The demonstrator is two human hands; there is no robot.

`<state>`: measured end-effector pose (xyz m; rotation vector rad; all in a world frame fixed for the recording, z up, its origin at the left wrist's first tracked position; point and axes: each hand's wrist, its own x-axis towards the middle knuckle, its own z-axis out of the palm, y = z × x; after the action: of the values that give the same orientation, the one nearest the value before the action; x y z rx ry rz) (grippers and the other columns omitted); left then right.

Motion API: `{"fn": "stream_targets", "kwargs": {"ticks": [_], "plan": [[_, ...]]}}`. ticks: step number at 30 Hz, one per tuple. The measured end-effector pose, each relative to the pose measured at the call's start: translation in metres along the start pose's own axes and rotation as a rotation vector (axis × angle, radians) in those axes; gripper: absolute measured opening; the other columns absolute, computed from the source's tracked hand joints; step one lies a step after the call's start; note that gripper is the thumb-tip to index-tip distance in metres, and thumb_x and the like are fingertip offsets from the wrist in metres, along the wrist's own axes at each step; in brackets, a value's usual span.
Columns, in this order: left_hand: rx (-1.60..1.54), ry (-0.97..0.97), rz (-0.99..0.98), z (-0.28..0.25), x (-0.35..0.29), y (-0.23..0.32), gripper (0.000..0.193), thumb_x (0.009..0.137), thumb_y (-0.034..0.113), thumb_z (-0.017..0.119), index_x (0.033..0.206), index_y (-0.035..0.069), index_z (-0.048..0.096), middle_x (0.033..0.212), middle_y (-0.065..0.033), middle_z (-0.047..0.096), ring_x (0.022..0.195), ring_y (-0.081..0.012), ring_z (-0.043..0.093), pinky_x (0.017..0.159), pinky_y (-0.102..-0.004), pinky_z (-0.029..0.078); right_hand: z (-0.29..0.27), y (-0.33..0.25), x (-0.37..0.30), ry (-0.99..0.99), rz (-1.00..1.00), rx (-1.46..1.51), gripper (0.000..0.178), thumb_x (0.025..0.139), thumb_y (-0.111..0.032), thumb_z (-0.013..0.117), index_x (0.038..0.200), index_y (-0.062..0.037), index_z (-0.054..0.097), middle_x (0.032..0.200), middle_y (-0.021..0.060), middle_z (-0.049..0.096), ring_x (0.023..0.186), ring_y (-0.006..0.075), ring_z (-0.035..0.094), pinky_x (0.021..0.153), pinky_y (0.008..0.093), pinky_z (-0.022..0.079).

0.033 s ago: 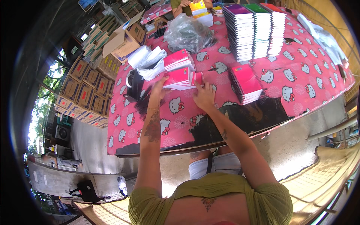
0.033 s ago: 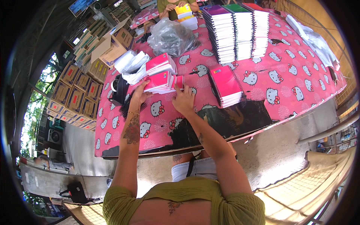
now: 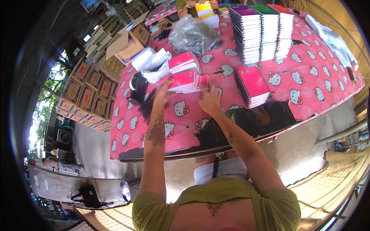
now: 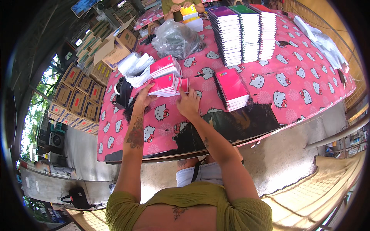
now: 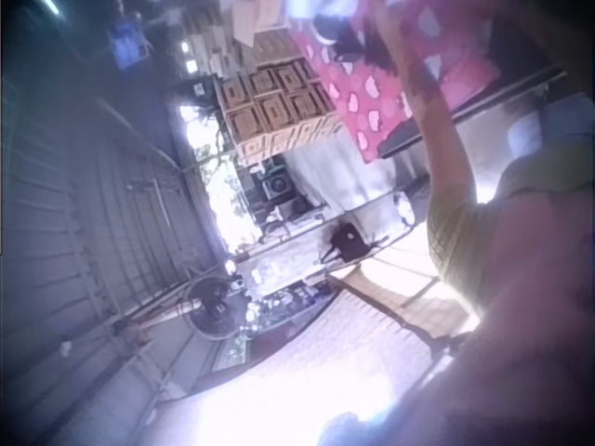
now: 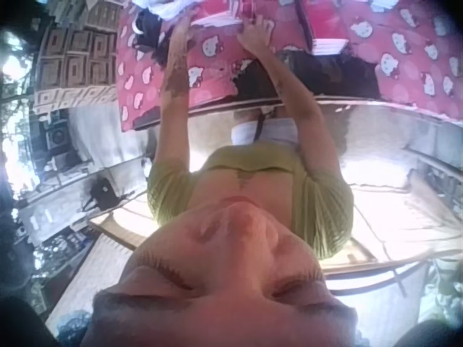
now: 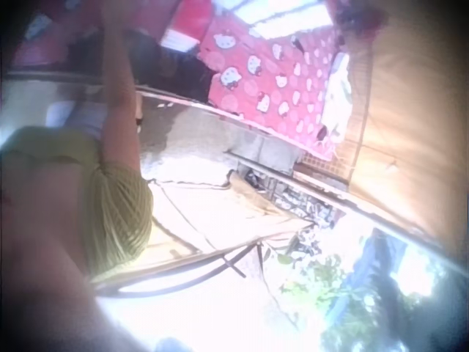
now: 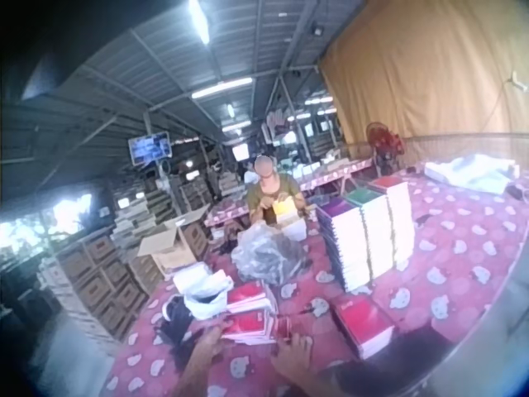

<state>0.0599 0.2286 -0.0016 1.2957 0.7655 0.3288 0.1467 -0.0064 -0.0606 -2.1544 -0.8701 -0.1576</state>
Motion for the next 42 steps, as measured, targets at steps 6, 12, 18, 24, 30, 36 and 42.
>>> {"fn": "stream_targets", "kwargs": {"ticks": [6, 12, 18, 24, 30, 36, 42], "plan": [[0.033, -0.016, 0.003, -0.004, -0.004, -0.003, 0.055, 0.086, 0.045, 0.072, 0.126, 0.01, 0.057, 0.117, -0.0117, 0.065, 0.105, -0.0323, 0.062, 0.094, -0.0523, 0.048, -0.007, -0.002, -0.004, -0.12, -0.053, -0.125, 0.067, 0.081, -0.038, 0.069, 0.144, -0.0276, 0.049, 0.147, 0.0221, 0.034, 0.131, 0.0398, 0.039, 0.1, 0.0529, 0.034], [-0.006, -0.037, -0.013, -0.014, -0.011, -0.003, 0.052, 0.087, 0.042, 0.071, 0.125, 0.01, 0.057, 0.116, -0.0126, 0.066, 0.107, -0.0335, 0.064, 0.092, -0.0534, 0.051, -0.011, -0.011, -0.003, -0.148, -0.067, -0.225, 0.071, 0.084, -0.043, 0.067, 0.149, -0.0315, 0.041, 0.151, 0.0209, 0.03, 0.133, 0.0385, 0.037, 0.1, 0.0547, 0.032], [-0.151, 0.014, -0.005, -0.024, -0.013, -0.014, 0.054, 0.086, 0.039, 0.071, 0.129, 0.012, 0.054, 0.124, -0.0117, 0.062, 0.113, -0.035, 0.06, 0.095, -0.0593, 0.048, -0.007, -0.01, -0.004, -0.164, -0.08, -0.196, 0.072, 0.085, -0.047, 0.065, 0.15, -0.0269, 0.04, 0.15, 0.0197, 0.031, 0.134, 0.0372, 0.036, 0.1, 0.0546, 0.031], [-0.221, -0.003, 0.015, -0.028, -0.01, -0.021, 0.052, 0.085, 0.043, 0.07, 0.126, 0.015, 0.055, 0.124, -0.0114, 0.062, 0.114, -0.0349, 0.059, 0.096, -0.0588, 0.048, -0.006, -0.008, -0.004, -0.138, -0.072, -0.186, 0.076, 0.085, -0.05, 0.063, 0.151, -0.0216, 0.038, 0.147, 0.0186, 0.034, 0.134, 0.0367, 0.035, 0.1, 0.0552, 0.031], [-0.13, -0.023, -0.011, -0.029, -0.007, -0.019, 0.05, 0.086, 0.042, 0.069, 0.125, 0.015, 0.055, 0.123, -0.0109, 0.062, 0.113, -0.0333, 0.059, 0.095, -0.0574, 0.048, -0.013, -0.017, -0.001, -0.184, -0.043, -0.206, 0.075, 0.084, -0.054, 0.064, 0.148, -0.0198, 0.043, 0.144, 0.0168, 0.037, 0.132, 0.0367, 0.037, 0.1, 0.0547, 0.032], [-0.21, 0.078, -0.014, -0.035, 0.003, -0.017, 0.049, 0.085, 0.038, 0.071, 0.124, 0.015, 0.055, 0.122, -0.0091, 0.063, 0.115, -0.0312, 0.058, 0.096, -0.0596, 0.045, -0.006, -0.006, -0.001, -0.104, -0.115, -0.15, 0.075, 0.081, -0.047, 0.069, 0.145, -0.016, 0.046, 0.139, 0.0162, 0.041, 0.128, 0.0358, 0.039, 0.098, 0.0539, 0.033], [-0.214, 0.037, 0.053, -0.042, 0.0, -0.017, 0.047, 0.085, 0.037, 0.071, 0.124, 0.015, 0.055, 0.119, -0.0079, 0.063, 0.113, -0.0302, 0.059, 0.098, -0.0605, 0.043, -0.004, -0.002, 0.0, -0.076, -0.102, -0.139, 0.068, 0.079, -0.042, 0.069, 0.139, -0.0161, 0.051, 0.14, 0.0146, 0.041, 0.128, 0.034, 0.04, 0.097, 0.0534, 0.034]]}}
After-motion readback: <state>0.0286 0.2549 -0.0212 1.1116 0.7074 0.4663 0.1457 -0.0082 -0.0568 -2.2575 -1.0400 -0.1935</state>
